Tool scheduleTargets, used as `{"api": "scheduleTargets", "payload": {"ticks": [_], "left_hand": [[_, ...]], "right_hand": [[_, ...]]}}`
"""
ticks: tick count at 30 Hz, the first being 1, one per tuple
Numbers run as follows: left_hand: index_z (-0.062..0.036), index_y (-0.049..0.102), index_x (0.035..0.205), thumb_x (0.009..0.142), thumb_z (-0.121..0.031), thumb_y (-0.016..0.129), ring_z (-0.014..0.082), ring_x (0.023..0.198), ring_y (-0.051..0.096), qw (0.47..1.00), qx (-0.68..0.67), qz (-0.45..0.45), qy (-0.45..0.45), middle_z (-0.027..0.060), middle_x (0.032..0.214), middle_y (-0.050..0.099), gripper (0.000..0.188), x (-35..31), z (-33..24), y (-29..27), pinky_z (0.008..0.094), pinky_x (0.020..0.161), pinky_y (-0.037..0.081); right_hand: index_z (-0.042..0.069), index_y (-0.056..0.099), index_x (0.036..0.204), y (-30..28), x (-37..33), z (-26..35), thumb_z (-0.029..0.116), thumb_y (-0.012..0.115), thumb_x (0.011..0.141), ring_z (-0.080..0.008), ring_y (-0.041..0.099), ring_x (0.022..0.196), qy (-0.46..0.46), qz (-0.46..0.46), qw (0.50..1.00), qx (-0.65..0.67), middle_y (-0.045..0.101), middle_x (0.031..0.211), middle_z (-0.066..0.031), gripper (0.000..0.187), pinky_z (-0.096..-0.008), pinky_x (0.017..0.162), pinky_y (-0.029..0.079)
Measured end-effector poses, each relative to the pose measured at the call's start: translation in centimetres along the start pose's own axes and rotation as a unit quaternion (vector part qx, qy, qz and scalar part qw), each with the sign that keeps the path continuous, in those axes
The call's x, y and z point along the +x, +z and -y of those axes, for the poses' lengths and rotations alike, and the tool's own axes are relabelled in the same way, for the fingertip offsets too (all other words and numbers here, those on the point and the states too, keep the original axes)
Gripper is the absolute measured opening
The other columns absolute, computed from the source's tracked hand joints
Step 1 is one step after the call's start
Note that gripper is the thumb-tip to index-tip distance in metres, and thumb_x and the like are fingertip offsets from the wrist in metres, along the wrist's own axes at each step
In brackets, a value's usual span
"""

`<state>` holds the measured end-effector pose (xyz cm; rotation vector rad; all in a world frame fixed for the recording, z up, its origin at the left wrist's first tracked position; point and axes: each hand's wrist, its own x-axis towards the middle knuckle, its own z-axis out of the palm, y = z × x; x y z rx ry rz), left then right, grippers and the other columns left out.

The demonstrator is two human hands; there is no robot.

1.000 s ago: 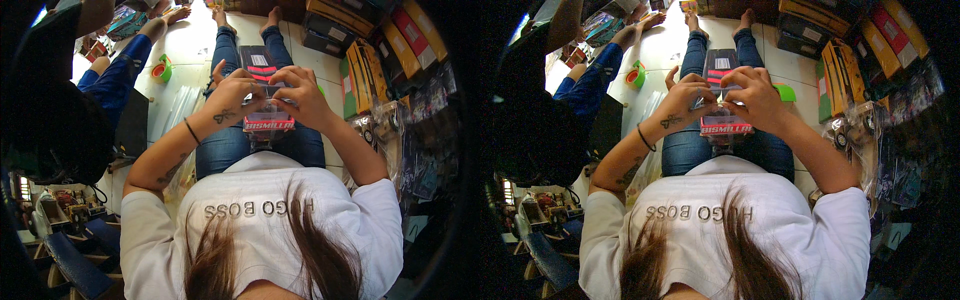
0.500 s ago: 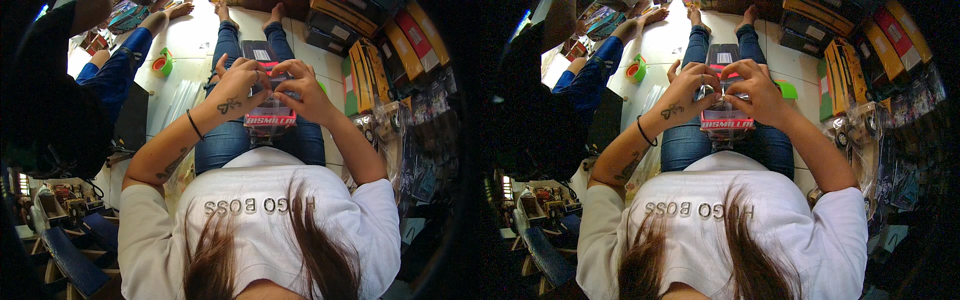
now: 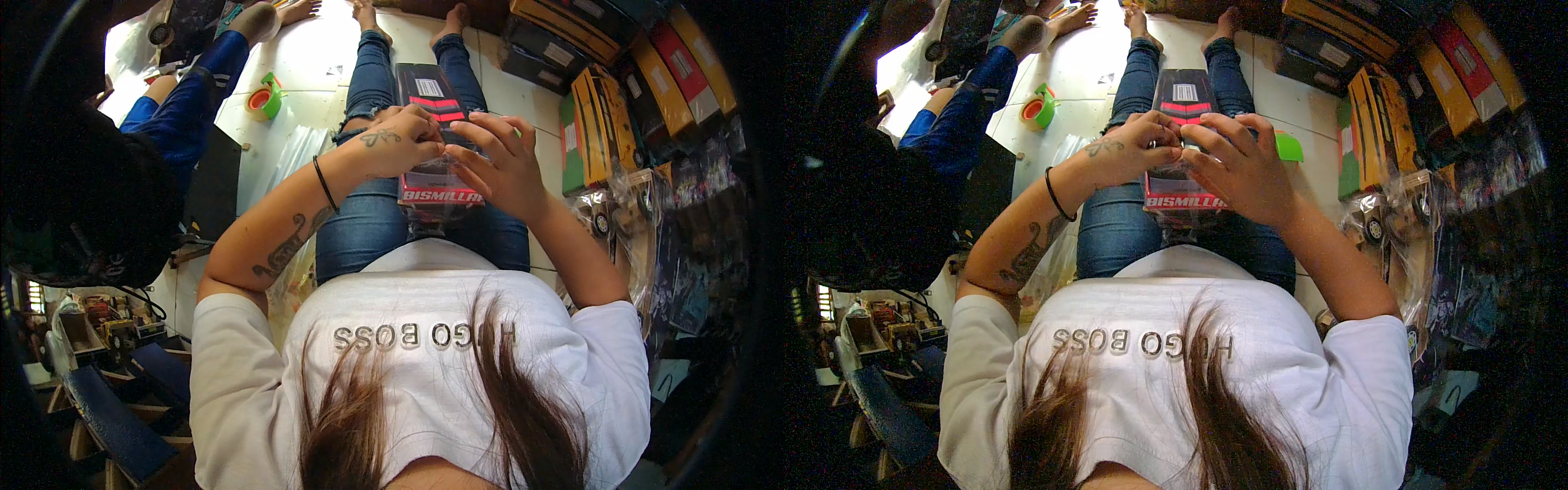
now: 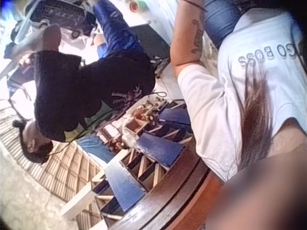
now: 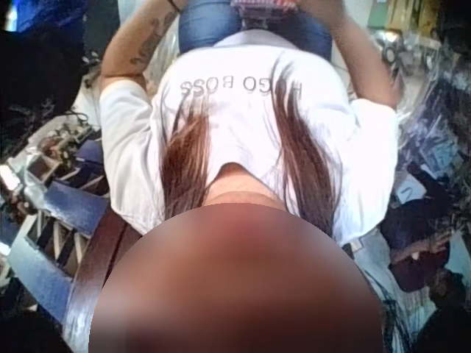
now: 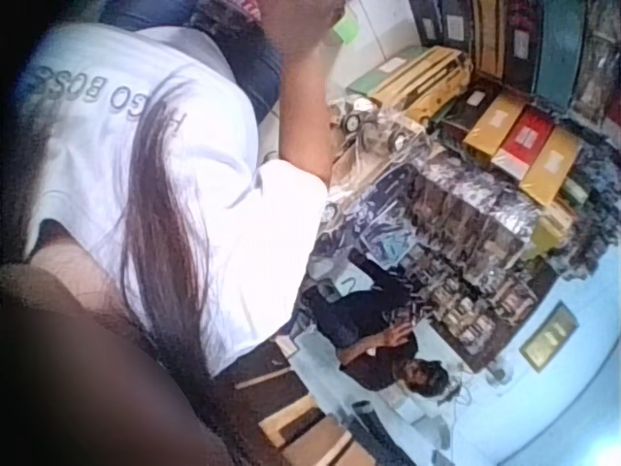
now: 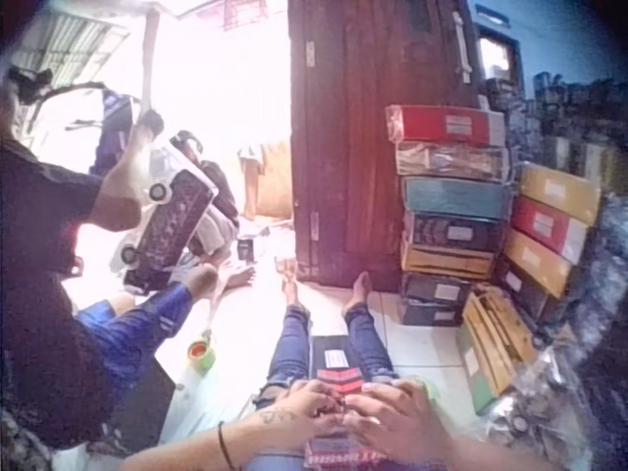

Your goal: The person sits on the floor and wraps a wooden object in plastic, then secures it with tape. They then wrap a small box in plastic and tape it shut. Finally, they place the wrapped items into a larger box.

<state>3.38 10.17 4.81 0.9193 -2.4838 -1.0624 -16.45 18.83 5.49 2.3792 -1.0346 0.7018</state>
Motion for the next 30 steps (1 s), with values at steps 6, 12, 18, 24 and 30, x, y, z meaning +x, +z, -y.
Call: {"api": "scheduleTargets", "payload": {"ticks": [6, 12, 18, 24, 30], "left_hand": [[-0.0120, 0.071, 0.099, 0.083, -0.036, 0.064, 0.0260, 0.118, 0.047, 0.998, 0.046, -0.024, 0.029, 0.0077, 0.118, 0.054, 0.030, 0.0, 0.2, -0.1, 0.0504, 0.104, 0.027], [-0.0115, 0.070, 0.087, 0.077, -0.024, 0.073, 0.0246, 0.119, 0.046, 0.966, 0.163, -0.146, 0.141, 0.0043, 0.110, 0.057, 0.016, -1.6, -0.9, 0.8, 0.0623, 0.105, 0.006], [-0.0140, 0.071, 0.084, 0.076, -0.020, 0.073, 0.0268, 0.125, 0.042, 0.956, 0.181, -0.171, 0.154, 0.0037, 0.110, 0.056, 0.011, -1.6, -0.6, 1.4, 0.0595, 0.107, 0.007], [-0.0143, 0.070, 0.084, 0.075, -0.019, 0.074, 0.0280, 0.127, 0.040, 0.955, 0.159, -0.186, 0.169, 0.0037, 0.111, 0.056, 0.011, -1.6, -0.5, 1.7, 0.0603, 0.106, 0.006], [-0.0171, 0.069, 0.077, 0.072, -0.022, 0.076, 0.0274, 0.131, 0.036, 0.947, 0.204, -0.169, 0.179, 0.0019, 0.113, 0.055, 0.010, -2.4, 0.6, 0.2, 0.0597, 0.109, 0.001]], "right_hand": [[0.010, 0.064, 0.093, 0.9, 0.3, 0.1, 0.021, 0.069, 0.076, -0.0193, 0.044, 0.120, 0.002, 0.020, 1.000, -0.005, 0.052, 0.120, -0.0008, 0.020, -0.0418, 0.097, 0.030], [0.008, 0.065, 0.090, 0.8, 0.8, -0.9, 0.021, 0.067, 0.079, -0.0215, 0.039, 0.124, 0.052, 0.082, 0.988, 0.123, 0.050, 0.122, -0.0039, 0.017, -0.0437, 0.100, 0.026], [0.009, 0.064, 0.087, -1.7, 0.9, -3.1, 0.021, 0.068, 0.079, -0.0234, 0.037, 0.127, 0.072, 0.169, 0.974, 0.131, 0.049, 0.126, -0.0059, 0.015, -0.0440, 0.102, 0.024], [0.010, 0.066, 0.083, -2.0, 1.0, -2.3, 0.020, 0.071, 0.076, -0.0231, 0.041, 0.123, 0.106, 0.092, 0.976, 0.167, 0.052, 0.124, -0.0040, 0.013, -0.0438, 0.101, 0.026], [0.010, 0.066, 0.080, 0.3, 0.8, -0.5, 0.015, 0.072, 0.075, -0.0226, 0.043, 0.121, 0.138, 0.075, 0.966, 0.204, 0.056, 0.117, -0.0025, 0.009, -0.0419, 0.100, 0.025]]}}
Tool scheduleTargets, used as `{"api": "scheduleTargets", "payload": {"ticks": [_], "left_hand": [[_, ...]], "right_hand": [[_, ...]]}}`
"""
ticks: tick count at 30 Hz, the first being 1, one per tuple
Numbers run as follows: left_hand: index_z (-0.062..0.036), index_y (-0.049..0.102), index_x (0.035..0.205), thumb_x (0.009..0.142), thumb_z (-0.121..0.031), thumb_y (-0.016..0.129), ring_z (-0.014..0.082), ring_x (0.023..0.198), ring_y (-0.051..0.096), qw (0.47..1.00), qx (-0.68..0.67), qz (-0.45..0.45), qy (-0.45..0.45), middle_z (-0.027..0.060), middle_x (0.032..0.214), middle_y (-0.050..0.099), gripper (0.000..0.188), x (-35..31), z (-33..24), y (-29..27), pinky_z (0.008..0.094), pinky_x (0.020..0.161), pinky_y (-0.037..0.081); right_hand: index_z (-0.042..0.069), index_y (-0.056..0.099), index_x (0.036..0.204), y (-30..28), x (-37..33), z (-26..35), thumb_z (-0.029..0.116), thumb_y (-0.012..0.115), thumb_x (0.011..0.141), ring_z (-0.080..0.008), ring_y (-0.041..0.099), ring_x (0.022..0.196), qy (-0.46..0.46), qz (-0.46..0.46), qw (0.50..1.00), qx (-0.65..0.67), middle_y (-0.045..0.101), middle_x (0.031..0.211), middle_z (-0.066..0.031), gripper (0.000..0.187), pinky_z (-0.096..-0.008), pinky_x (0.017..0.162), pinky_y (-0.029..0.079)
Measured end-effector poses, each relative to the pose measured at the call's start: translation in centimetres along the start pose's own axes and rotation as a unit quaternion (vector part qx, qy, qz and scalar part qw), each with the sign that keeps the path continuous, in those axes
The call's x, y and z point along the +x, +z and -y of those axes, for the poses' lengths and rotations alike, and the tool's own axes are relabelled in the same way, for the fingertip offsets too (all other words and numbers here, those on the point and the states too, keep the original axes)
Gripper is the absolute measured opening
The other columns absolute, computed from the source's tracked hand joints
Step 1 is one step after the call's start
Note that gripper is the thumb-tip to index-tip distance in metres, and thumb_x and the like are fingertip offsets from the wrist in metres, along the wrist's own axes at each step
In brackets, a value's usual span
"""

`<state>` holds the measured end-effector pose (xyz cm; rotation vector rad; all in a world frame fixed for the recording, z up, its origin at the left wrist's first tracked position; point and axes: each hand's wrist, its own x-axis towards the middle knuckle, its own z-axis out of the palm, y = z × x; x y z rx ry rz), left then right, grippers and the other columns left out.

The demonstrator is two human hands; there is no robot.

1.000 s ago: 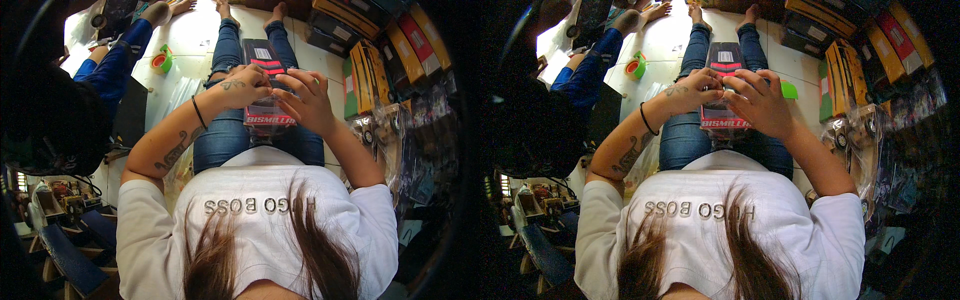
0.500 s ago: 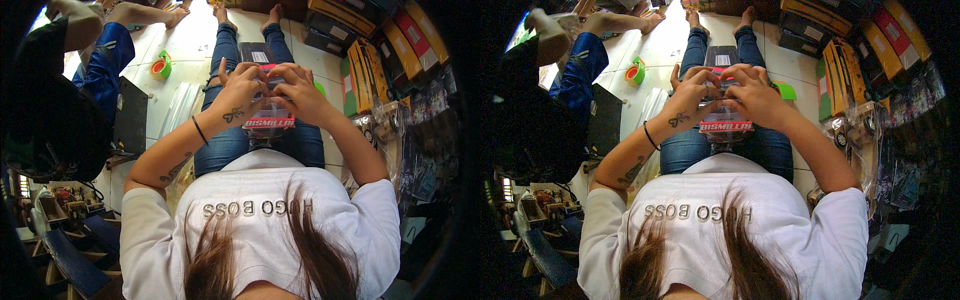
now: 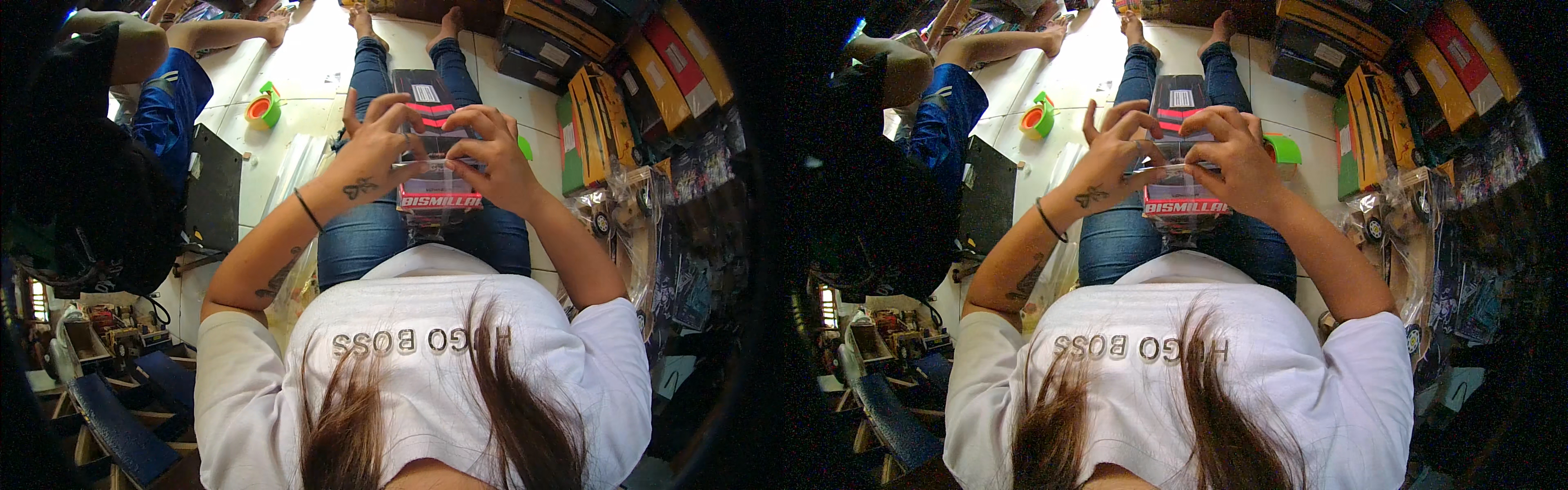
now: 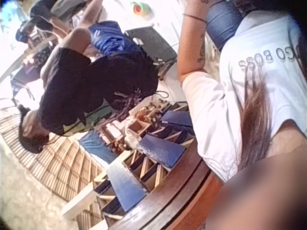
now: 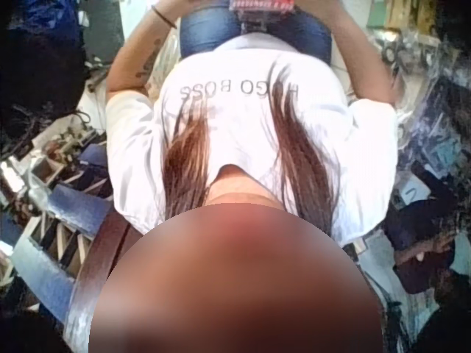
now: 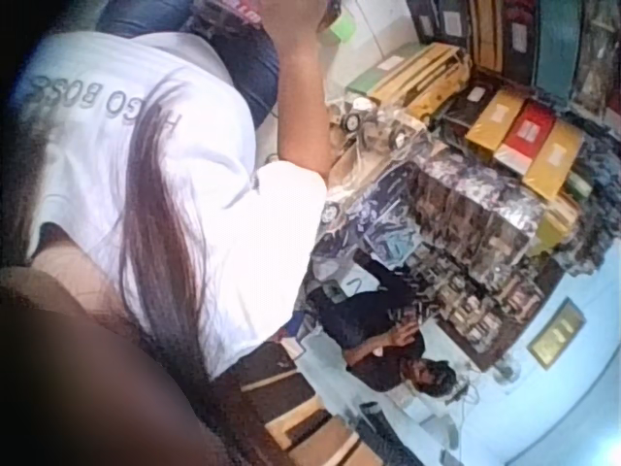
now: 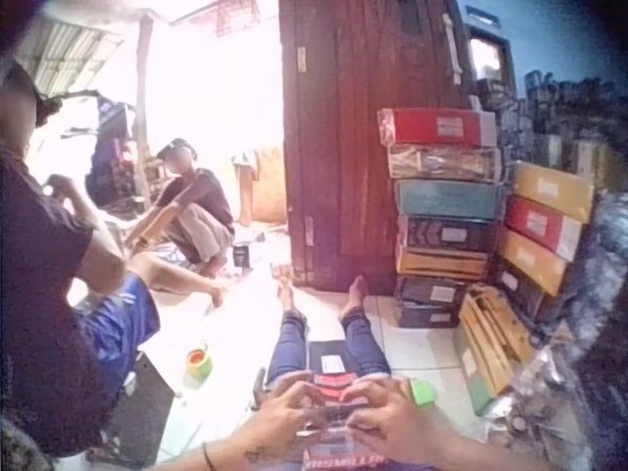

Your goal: The person sits on the floor and wraps a wooden object in plastic, then secures it with tape. They then wrap a small box in plastic and tape it shut. Finally, they place the wrapped items into a larger box.

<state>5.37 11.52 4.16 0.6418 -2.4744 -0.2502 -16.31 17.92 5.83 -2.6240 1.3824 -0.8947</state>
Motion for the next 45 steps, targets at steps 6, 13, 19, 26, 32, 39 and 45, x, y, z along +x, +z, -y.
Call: {"api": "scheduleTargets", "payload": {"ticks": [6, 13, 19, 26, 32, 39, 45], "left_hand": [[-0.0193, 0.068, 0.081, 0.074, -0.022, 0.075, 0.0269, 0.133, 0.034, 0.999, 0.021, 0.046, 0.003, 0.0013, 0.114, 0.054, 0.010, -1.0, 1.1, -2.4, 0.0579, 0.110, -0.004], [-0.0165, 0.069, 0.082, 0.078, -0.022, 0.073, 0.0220, 0.120, 0.047, 0.995, -0.056, -0.006, -0.082, 0.0000, 0.108, 0.058, 0.008, 0.7, -1.3, -1.0, 0.0623, 0.107, 0.000], [-0.0151, 0.071, 0.084, 0.079, -0.023, 0.071, 0.0227, 0.119, 0.047, 0.996, -0.035, 0.013, -0.086, 0.0022, 0.110, 0.058, 0.009, 1.0, -1.7, 0.1, 0.0669, 0.104, 0.006], [-0.0103, 0.070, 0.091, 0.084, -0.024, 0.065, 0.0252, 0.123, 0.040, 0.982, -0.049, 0.125, -0.132, 0.0053, 0.119, 0.052, 0.016, 1.9, -1.3, 0.7, 0.0604, 0.105, 0.016], [-0.0088, 0.070, 0.098, 0.086, -0.025, 0.062, 0.0261, 0.119, 0.042, 0.953, -0.200, 0.165, -0.155, 0.0077, 0.119, 0.052, 0.021, 2.5, 0.7, 1.8, 0.0510, 0.105, 0.024], [-0.0127, 0.071, 0.088, 0.078, -0.023, 0.069, 0.0279, 0.125, 0.040, 0.998, -0.012, 0.030, -0.054, 0.0066, 0.116, 0.053, 0.015, 0.9, -0.9, 1.4, 0.0657, 0.105, 0.008], [-0.0162, 0.071, 0.088, 0.078, -0.023, 0.070, 0.0306, 0.129, 0.036, 0.996, -0.022, 0.020, -0.079, 0.0067, 0.119, 0.051, 0.012, 0.7, -0.9, 1.8, 0.0676, 0.104, 0.009]], "right_hand": [[0.010, 0.067, 0.077, -0.3, 0.2, -0.1, 0.016, 0.072, 0.075, -0.0223, 0.042, 0.120, 0.042, 0.011, 0.998, 0.048, 0.055, 0.117, -0.0023, 0.008, -0.0422, 0.101, 0.023], [0.009, 0.069, 0.078, -0.2, 0.1, -0.4, 0.016, 0.072, 0.076, -0.0239, 0.041, 0.121, 0.060, 0.025, 0.995, 0.082, 0.054, 0.119, -0.0042, 0.008, -0.0432, 0.105, 0.020], [0.011, 0.069, 0.079, 0.1, 0.3, -1.2, 0.019, 0.070, 0.077, -0.0241, 0.040, 0.122, 0.052, 0.034, 0.992, 0.107, 0.054, 0.123, -0.0030, 0.008, -0.0451, 0.101, 0.021], [0.014, 0.068, 0.092, 0.1, -0.5, -0.3, 0.021, 0.072, 0.076, -0.0217, 0.043, 0.120, 0.013, -0.036, 0.998, -0.058, 0.054, 0.120, -0.0041, 0.018, -0.0421, 0.102, 0.025], [0.014, 0.063, 0.094, 1.9, -1.6, 0.5, 0.024, 0.069, 0.078, -0.0189, 0.044, 0.120, -0.098, -0.107, 0.957, -0.251, 0.052, 0.126, 0.0016, 0.019, -0.0441, 0.099, 0.029], [0.007, 0.065, 0.091, 1.2, -0.4, -0.8, 0.020, 0.066, 0.080, -0.0209, 0.036, 0.127, -0.094, -0.001, 0.985, -0.144, 0.047, 0.130, -0.0008, 0.017, -0.0455, 0.101, 0.024], [0.009, 0.067, 0.083, 1.1, 0.4, -1.8, 0.025, 0.069, 0.080, -0.0245, 0.031, 0.131, 0.009, 0.053, 0.998, -0.012, 0.045, 0.134, -0.0038, 0.016, -0.0463, 0.104, 0.018]]}}
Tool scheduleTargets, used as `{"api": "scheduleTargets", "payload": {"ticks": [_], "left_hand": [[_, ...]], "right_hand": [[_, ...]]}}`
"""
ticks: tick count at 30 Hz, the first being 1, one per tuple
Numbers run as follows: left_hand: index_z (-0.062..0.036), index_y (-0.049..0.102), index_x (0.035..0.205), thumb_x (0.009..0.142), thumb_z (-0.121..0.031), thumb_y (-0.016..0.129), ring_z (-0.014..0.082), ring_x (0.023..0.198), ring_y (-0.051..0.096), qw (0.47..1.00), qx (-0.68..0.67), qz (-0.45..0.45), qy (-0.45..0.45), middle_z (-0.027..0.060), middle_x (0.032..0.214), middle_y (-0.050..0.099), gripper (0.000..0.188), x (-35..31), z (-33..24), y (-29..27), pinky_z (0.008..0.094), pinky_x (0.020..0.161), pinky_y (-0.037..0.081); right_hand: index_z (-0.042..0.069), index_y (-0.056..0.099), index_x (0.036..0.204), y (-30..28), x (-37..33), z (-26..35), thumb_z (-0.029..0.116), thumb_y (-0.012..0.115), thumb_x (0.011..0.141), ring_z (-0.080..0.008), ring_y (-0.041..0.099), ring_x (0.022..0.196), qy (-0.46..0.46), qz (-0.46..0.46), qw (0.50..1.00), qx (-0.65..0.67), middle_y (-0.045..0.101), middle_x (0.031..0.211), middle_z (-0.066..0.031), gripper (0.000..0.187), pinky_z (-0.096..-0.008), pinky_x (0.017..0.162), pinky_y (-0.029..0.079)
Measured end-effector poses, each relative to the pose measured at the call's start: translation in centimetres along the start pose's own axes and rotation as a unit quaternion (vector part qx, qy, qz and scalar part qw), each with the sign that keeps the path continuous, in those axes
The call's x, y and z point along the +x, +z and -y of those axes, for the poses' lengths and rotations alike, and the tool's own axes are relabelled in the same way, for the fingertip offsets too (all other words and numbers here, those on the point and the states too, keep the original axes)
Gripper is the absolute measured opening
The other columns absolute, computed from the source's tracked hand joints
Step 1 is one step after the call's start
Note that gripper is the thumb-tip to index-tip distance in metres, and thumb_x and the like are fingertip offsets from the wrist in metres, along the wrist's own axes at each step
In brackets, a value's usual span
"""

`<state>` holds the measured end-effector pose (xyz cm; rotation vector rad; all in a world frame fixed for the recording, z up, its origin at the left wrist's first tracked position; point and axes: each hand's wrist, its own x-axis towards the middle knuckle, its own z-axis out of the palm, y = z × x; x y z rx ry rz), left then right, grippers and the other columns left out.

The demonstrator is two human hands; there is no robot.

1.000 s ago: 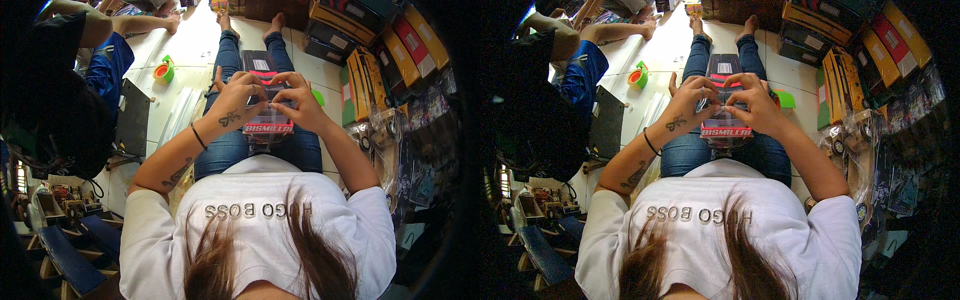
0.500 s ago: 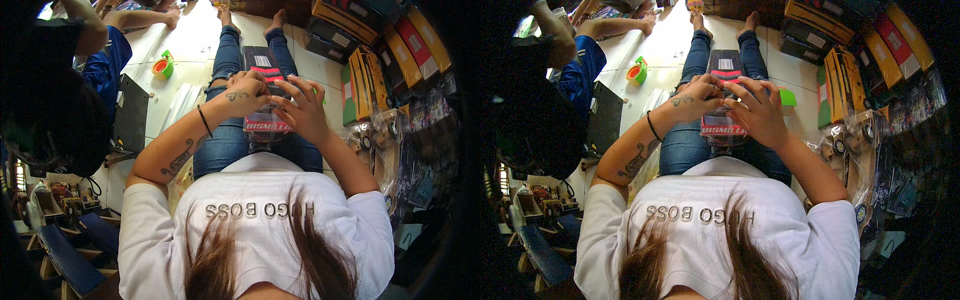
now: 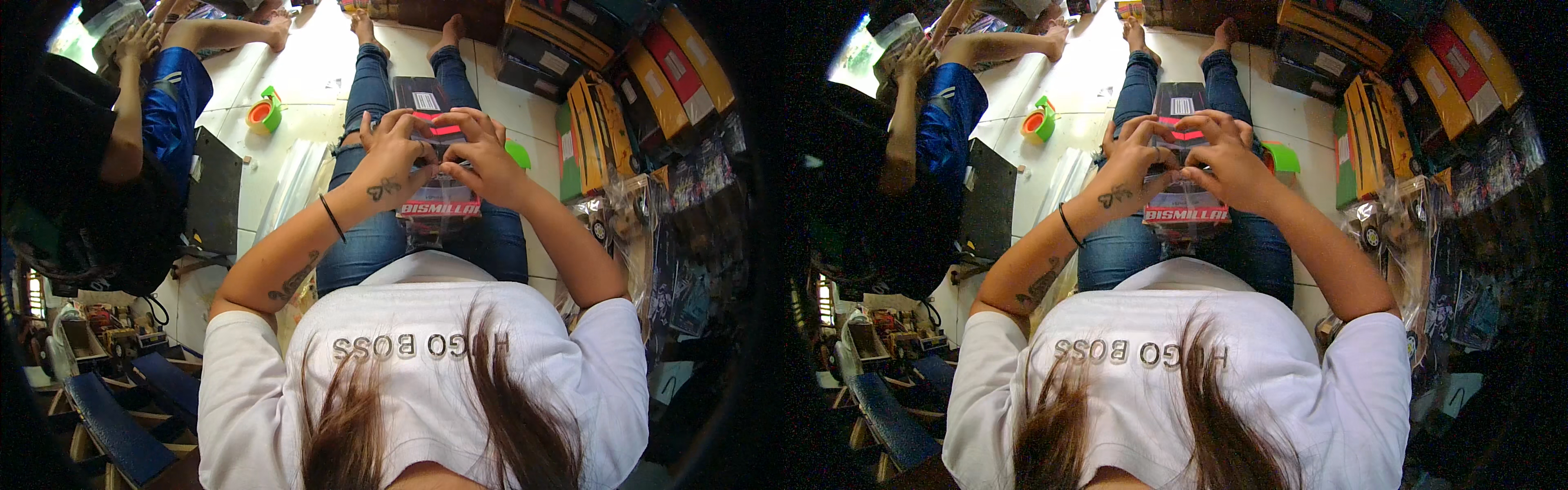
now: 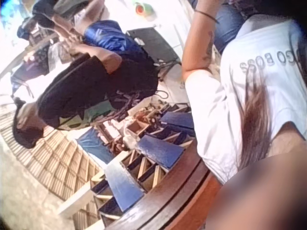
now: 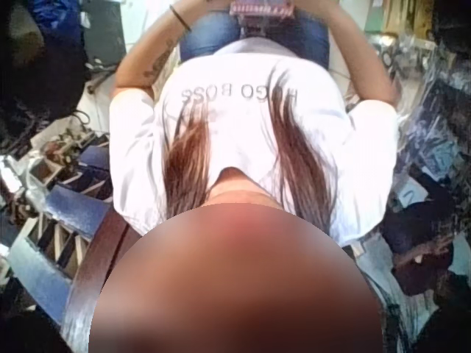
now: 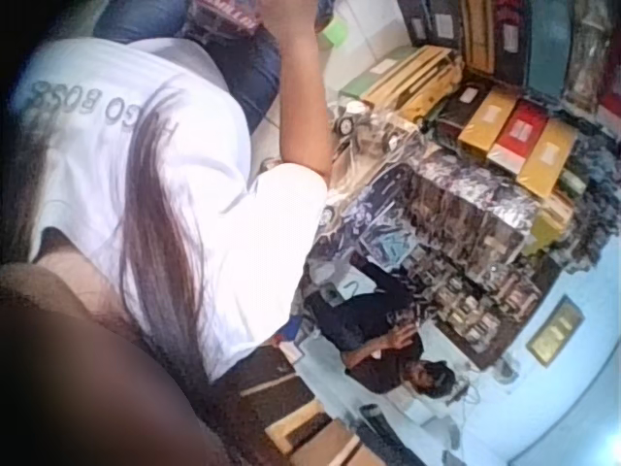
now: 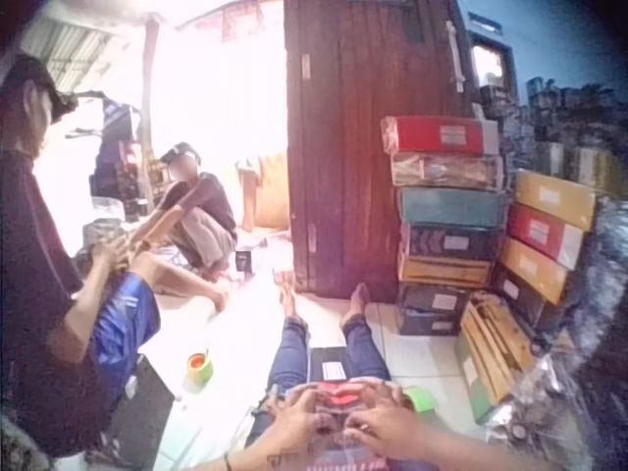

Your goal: The person sits on the floor and wraps a wooden object in plastic, then secures it with tape. They then wrap a small box in plastic and tape it shut. Finally, they place the wrapped items into a larger box.

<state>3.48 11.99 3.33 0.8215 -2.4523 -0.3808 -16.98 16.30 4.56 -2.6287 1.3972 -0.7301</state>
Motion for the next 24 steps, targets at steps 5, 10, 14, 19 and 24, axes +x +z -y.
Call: {"api": "scheduleTargets", "payload": {"ticks": [5, 10, 14, 19, 24], "left_hand": [[-0.0150, 0.071, 0.088, 0.078, -0.023, 0.070, 0.0320, 0.131, 0.032, 0.998, -0.018, 0.043, -0.034, 0.0078, 0.124, 0.048, 0.013, 0.2, 0.6, 0.3, 0.0682, 0.103, 0.013], [-0.0156, 0.073, 0.084, 0.076, -0.024, 0.071, 0.0321, 0.129, 0.033, 0.999, -0.027, 0.013, -0.014, 0.0080, 0.120, 0.049, 0.012, 0.3, 0.7, 0.7, 0.0693, 0.102, 0.013], [-0.0153, 0.072, 0.084, 0.077, -0.025, 0.071, 0.0323, 0.132, 0.031, 1.000, -0.013, 0.022, -0.017, 0.0065, 0.123, 0.050, 0.012, 0.1, 1.1, 0.7, 0.0659, 0.105, 0.008], [-0.0154, 0.071, 0.076, 0.071, -0.028, 0.077, 0.0306, 0.135, 0.028, 0.999, 0.040, -0.001, 0.008, 0.0061, 0.123, 0.051, 0.015, -1.4, 2.9, -1.9, 0.0648, 0.106, 0.003], [-0.0192, 0.068, 0.102, 0.075, -0.033, 0.072, 0.0253, 0.132, 0.035, 0.982, 0.143, -0.093, 0.083, 0.0043, 0.125, 0.052, 0.030, -2.4, 3.4, -2.3, 0.0510, 0.113, 0.014]], "right_hand": [[0.010, 0.067, 0.078, -2.7, -1.0, -1.4, 0.027, 0.070, 0.079, -0.0249, 0.031, 0.131, 0.065, 0.069, 0.995, 0.015, 0.047, 0.134, -0.0055, 0.017, -0.0453, 0.104, 0.018], [0.015, 0.068, 0.080, -3.7, -1.7, -0.6, 0.031, 0.072, 0.077, -0.0253, 0.036, 0.128, 0.122, -0.069, 0.990, 0.022, 0.048, 0.133, -0.0043, 0.017, -0.0459, 0.103, 0.020], [0.013, 0.069, 0.082, -0.2, -1.6, 0.8, 0.028, 0.071, 0.078, -0.0243, 0.037, 0.127, 0.061, -0.039, 0.997, -0.013, 0.049, 0.132, -0.0052, 0.016, -0.0440, 0.105, 0.016], [0.006, 0.071, 0.076, 1.4, -1.9, 0.3, 0.017, 0.073, 0.076, -0.0250, 0.038, 0.126, 0.180, -0.079, 0.970, 0.145, 0.050, 0.130, -0.0047, 0.011, -0.0386, 0.106, 0.028], [0.007, 0.071, 0.075, 1.2, -1.9, 0.6, 0.017, 0.074, 0.073, -0.0255, 0.039, 0.124, 0.180, -0.091, 0.973, 0.112, 0.051, 0.129, -0.0046, 0.010, -0.0398, 0.105, 0.029]]}}
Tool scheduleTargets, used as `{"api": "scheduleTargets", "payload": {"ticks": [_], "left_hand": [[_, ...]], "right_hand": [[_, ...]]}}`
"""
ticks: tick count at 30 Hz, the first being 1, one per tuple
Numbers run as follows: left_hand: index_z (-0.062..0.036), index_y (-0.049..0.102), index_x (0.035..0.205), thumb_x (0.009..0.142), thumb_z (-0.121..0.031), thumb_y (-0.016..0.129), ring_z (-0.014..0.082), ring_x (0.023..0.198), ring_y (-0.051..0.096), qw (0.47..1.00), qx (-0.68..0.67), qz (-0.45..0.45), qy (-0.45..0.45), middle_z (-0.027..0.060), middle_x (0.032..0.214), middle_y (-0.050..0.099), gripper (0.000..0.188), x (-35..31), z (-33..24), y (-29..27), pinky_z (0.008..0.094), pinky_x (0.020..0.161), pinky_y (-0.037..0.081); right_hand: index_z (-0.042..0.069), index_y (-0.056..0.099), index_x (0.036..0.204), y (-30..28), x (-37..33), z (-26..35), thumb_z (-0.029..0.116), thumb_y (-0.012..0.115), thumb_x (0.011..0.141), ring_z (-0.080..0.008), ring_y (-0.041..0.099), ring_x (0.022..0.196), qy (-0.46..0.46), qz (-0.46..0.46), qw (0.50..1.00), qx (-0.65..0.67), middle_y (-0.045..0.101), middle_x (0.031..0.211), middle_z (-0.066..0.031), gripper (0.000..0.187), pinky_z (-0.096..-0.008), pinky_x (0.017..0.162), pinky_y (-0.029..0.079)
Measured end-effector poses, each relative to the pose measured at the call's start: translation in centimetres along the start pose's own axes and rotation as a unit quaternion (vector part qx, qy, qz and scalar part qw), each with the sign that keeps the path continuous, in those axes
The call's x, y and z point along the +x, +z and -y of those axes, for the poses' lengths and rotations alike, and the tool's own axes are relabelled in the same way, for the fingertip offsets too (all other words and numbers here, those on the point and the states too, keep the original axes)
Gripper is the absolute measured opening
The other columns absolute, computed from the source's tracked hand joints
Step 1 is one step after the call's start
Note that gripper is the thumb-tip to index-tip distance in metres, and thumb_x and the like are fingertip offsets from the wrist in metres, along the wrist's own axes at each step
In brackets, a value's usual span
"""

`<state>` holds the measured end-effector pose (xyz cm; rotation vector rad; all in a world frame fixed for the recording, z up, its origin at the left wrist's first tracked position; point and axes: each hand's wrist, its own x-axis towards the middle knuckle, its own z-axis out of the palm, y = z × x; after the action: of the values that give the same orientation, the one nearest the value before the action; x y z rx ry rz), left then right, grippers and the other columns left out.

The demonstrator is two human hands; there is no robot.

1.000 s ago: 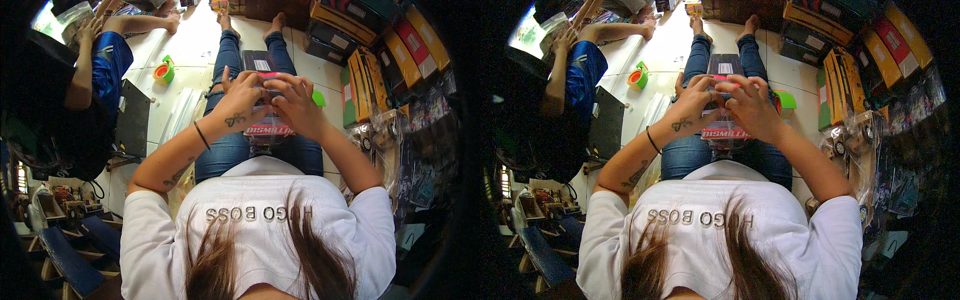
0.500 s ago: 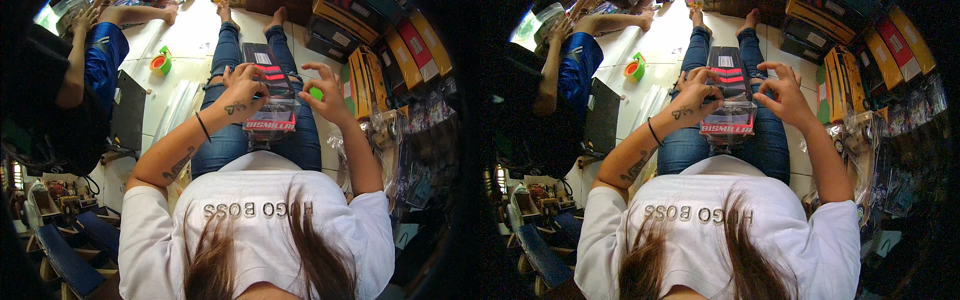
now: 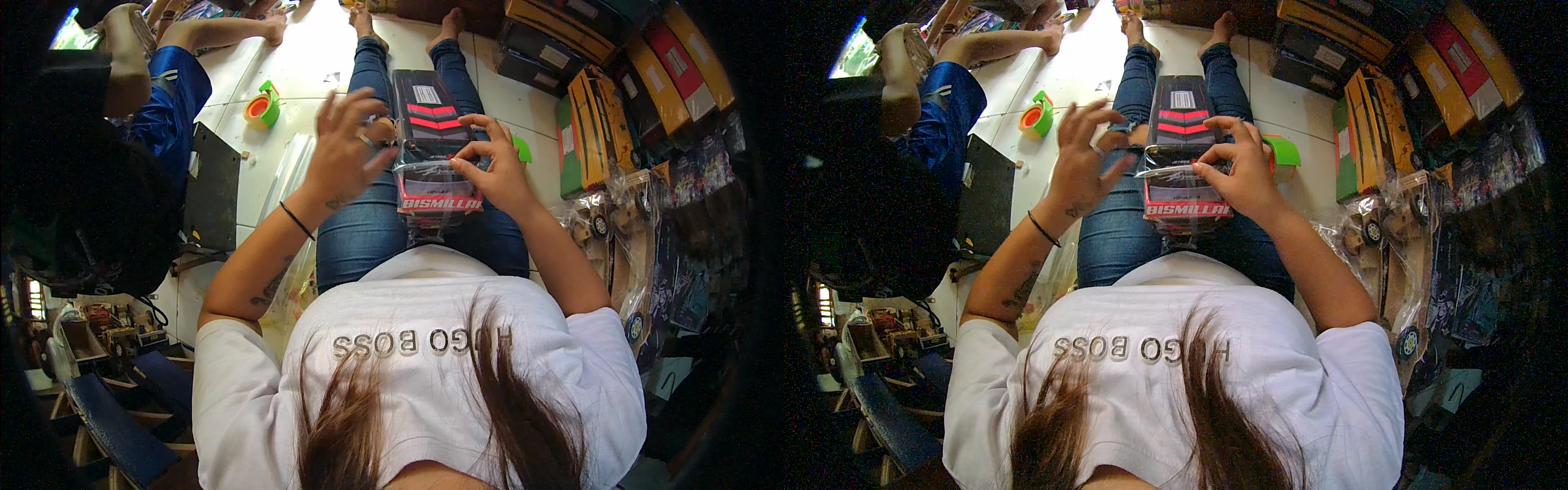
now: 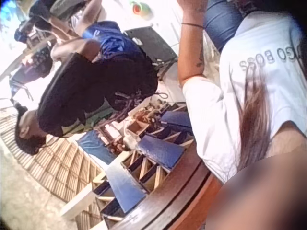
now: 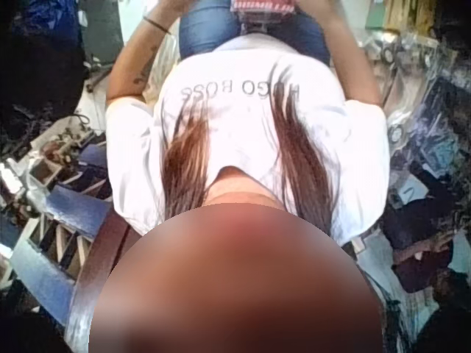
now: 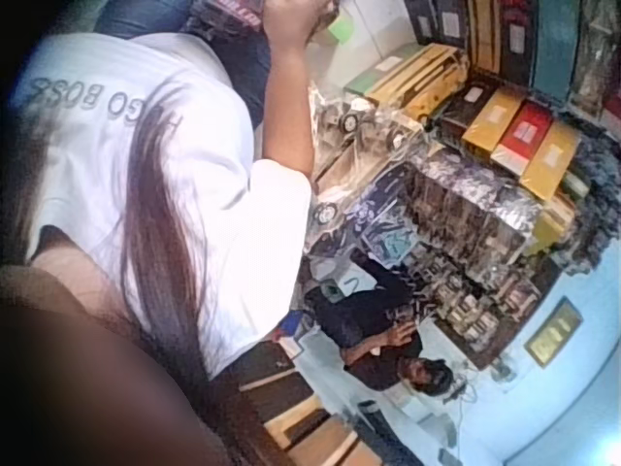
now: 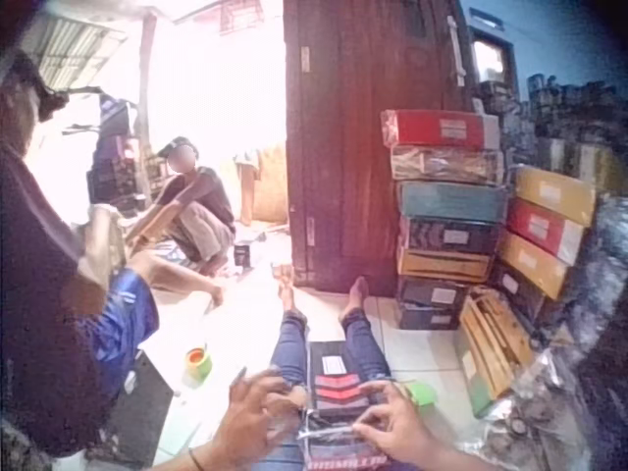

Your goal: The person sits on the floor and wraps a wooden object in plastic, then secures it with tape. They then wrap a small box in plastic and tape it shut. Finally, they place the wrapped items into a larger box.

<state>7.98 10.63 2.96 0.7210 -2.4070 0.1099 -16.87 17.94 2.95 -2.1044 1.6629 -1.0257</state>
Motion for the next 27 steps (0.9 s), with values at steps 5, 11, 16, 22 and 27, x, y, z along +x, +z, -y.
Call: {"api": "scheduleTargets", "payload": {"ticks": [5, 11, 16, 22, 27], "left_hand": [[-0.0116, 0.060, 0.123, 0.080, -0.052, 0.059, 0.0191, 0.126, 0.042, 0.975, 0.072, 0.024, 0.209, 0.0033, 0.125, 0.053, 0.059, -0.7, -2.6, 2.7, 0.0493, 0.113, 0.020], [-0.0093, 0.057, 0.125, 0.070, -0.066, 0.058, 0.0190, 0.126, 0.041, 0.964, 0.060, 0.052, 0.254, 0.0043, 0.129, 0.052, 0.079, -0.9, -1.5, 3.1, 0.0531, 0.112, 0.019], [-0.0119, 0.058, 0.125, 0.065, -0.073, 0.055, 0.0161, 0.126, 0.042, 0.946, 0.097, 0.054, 0.305, 0.0026, 0.129, 0.052, 0.086, -0.5, 0.0, 3.7, 0.0526, 0.112, 0.017], [-0.0112, 0.060, 0.120, 0.064, -0.079, 0.047, 0.0127, 0.116, 0.048, 0.948, 0.136, -0.109, 0.266, -0.0004, 0.124, 0.054, 0.089, 2.7, 0.3, 6.8, 0.0501, 0.105, 0.022], [-0.0039, 0.061, 0.114, 0.064, -0.077, 0.046, 0.0172, 0.109, 0.045, 0.968, 0.139, -0.117, 0.173, 0.0040, 0.116, 0.055, 0.090, 9.8, -1.2, 11.1, 0.0512, 0.104, 0.021]], "right_hand": [[0.009, 0.071, 0.073, 0.1, -0.2, 0.9, 0.017, 0.076, 0.071, -0.0258, 0.040, 0.123, -0.012, -0.010, 0.998, -0.060, 0.052, 0.127, -0.0043, 0.010, -0.0397, 0.104, 0.029], [0.008, 0.068, 0.079, 0.0, -0.3, -1.3, 0.022, 0.069, 0.081, -0.0231, 0.041, 0.124, 0.001, -0.015, 1.000, 0.014, 0.050, 0.128, -0.0069, 0.015, -0.0386, 0.105, 0.030], [0.004, 0.051, 0.121, 4.4, 0.4, -3.1, 0.045, 0.044, 0.098, -0.0193, 0.042, 0.124, 0.188, -0.117, 0.814, 0.537, 0.045, 0.131, -0.0113, 0.047, -0.0336, 0.108, 0.029], [0.004, 0.027, 0.144, 3.7, 5.3, -6.0, 0.062, 0.032, 0.094, -0.0214, 0.044, 0.126, 0.171, 0.015, 0.794, 0.583, 0.041, 0.139, -0.0129, 0.077, -0.0340, 0.108, 0.032], [0.006, 0.025, 0.146, -2.1, 11.8, -12.4, 0.065, 0.033, 0.092, -0.0232, 0.049, 0.122, 0.177, 0.099, 0.790, 0.578, 0.043, 0.138, -0.0136, 0.080, -0.0344, 0.104, 0.038]]}}
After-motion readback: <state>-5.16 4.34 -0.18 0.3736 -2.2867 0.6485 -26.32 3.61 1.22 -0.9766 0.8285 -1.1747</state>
